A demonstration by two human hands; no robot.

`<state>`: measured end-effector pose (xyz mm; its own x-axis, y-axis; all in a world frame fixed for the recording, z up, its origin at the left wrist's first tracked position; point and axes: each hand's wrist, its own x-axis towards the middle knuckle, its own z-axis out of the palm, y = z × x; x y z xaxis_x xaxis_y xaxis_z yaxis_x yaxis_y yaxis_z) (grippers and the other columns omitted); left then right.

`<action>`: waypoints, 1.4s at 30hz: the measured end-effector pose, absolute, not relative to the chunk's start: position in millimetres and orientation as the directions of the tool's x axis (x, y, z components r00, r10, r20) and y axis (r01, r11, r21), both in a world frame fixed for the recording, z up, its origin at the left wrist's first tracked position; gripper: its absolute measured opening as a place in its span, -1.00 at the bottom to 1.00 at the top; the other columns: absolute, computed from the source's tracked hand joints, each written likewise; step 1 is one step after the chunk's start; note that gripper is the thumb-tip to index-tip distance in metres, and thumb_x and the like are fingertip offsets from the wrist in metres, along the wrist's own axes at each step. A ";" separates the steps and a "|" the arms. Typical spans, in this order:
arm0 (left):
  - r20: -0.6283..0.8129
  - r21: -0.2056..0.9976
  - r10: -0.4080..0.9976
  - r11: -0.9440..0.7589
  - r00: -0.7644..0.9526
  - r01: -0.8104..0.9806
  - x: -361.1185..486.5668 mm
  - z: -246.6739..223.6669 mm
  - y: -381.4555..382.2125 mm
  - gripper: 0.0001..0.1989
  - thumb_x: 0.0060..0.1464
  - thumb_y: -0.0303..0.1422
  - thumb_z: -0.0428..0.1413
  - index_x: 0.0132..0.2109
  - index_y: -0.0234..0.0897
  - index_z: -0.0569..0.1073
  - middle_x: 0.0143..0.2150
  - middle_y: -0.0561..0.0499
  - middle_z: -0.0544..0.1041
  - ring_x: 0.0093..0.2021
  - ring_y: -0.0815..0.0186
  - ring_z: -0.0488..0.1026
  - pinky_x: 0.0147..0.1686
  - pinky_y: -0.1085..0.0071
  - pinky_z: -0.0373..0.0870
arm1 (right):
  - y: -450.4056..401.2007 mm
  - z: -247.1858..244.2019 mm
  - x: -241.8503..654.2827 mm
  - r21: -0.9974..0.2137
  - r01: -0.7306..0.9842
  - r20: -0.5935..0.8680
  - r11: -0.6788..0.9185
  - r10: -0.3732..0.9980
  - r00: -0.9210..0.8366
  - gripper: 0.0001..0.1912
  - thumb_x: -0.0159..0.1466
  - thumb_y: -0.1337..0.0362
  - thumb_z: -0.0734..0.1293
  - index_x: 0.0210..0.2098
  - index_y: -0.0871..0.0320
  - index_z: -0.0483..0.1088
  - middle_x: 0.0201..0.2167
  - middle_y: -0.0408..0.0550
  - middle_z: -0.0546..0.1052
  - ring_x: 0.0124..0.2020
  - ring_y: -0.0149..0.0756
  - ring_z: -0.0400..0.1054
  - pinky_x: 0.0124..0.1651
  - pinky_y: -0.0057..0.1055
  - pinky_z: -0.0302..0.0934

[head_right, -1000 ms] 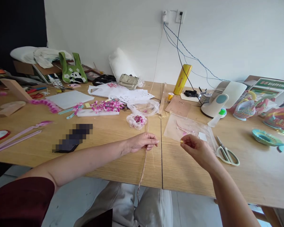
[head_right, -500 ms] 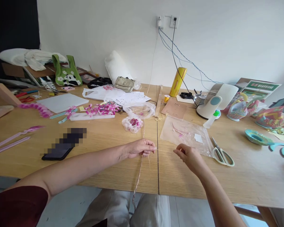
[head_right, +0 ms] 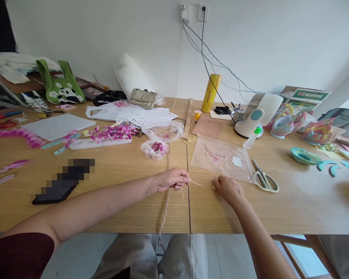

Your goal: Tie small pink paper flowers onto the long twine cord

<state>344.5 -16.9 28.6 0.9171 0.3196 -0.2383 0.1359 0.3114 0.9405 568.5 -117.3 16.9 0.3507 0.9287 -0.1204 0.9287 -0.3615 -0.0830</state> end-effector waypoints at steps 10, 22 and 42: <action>-0.209 0.955 0.293 0.267 0.933 0.130 339.3 22.2 -10.8 -0.68 -0.11 -0.18 0.14 -0.44 -0.37 0.27 -0.65 0.22 0.08 -0.64 0.58 -0.04 -0.59 0.52 -0.13 | -135.3 19.0 563.4 -0.320 0.925 0.065 0.205 0.979 -0.195 -0.62 0.17 0.42 0.11 -0.10 0.04 0.38 -0.05 -0.04 0.38 0.00 -0.24 0.24 0.03 -0.28 0.13; -0.247 0.964 0.356 0.187 0.902 0.190 333.3 19.0 -2.2 -0.65 -0.14 -0.13 0.14 -0.43 -0.37 0.28 -0.63 0.21 0.11 -0.64 0.57 -0.03 -0.58 0.51 -0.12 | -144.7 20.4 583.5 -0.153 0.987 0.065 -0.058 0.996 0.068 -0.60 0.19 0.18 0.17 0.02 0.09 0.26 -0.01 0.04 0.33 -0.07 -0.15 0.27 -0.04 -0.24 0.15; -0.245 0.968 0.408 0.149 0.880 0.200 324.8 21.1 12.0 -0.66 -0.14 -0.15 0.14 -0.46 -0.36 0.27 -0.66 0.22 0.07 -0.64 0.56 -0.04 -0.58 0.50 -0.11 | -152.0 15.3 611.4 -0.062 0.991 0.069 -0.116 0.990 0.121 -0.72 0.23 0.16 0.10 -0.29 0.11 0.40 -0.24 0.01 0.41 -0.26 -0.23 0.33 -0.18 -0.32 0.18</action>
<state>324.8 12.0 21.1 0.8798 0.4076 -0.2446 0.2004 0.1487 0.9684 611.4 -152.0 15.3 0.1206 0.9903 0.0690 0.9913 -0.1164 -0.0621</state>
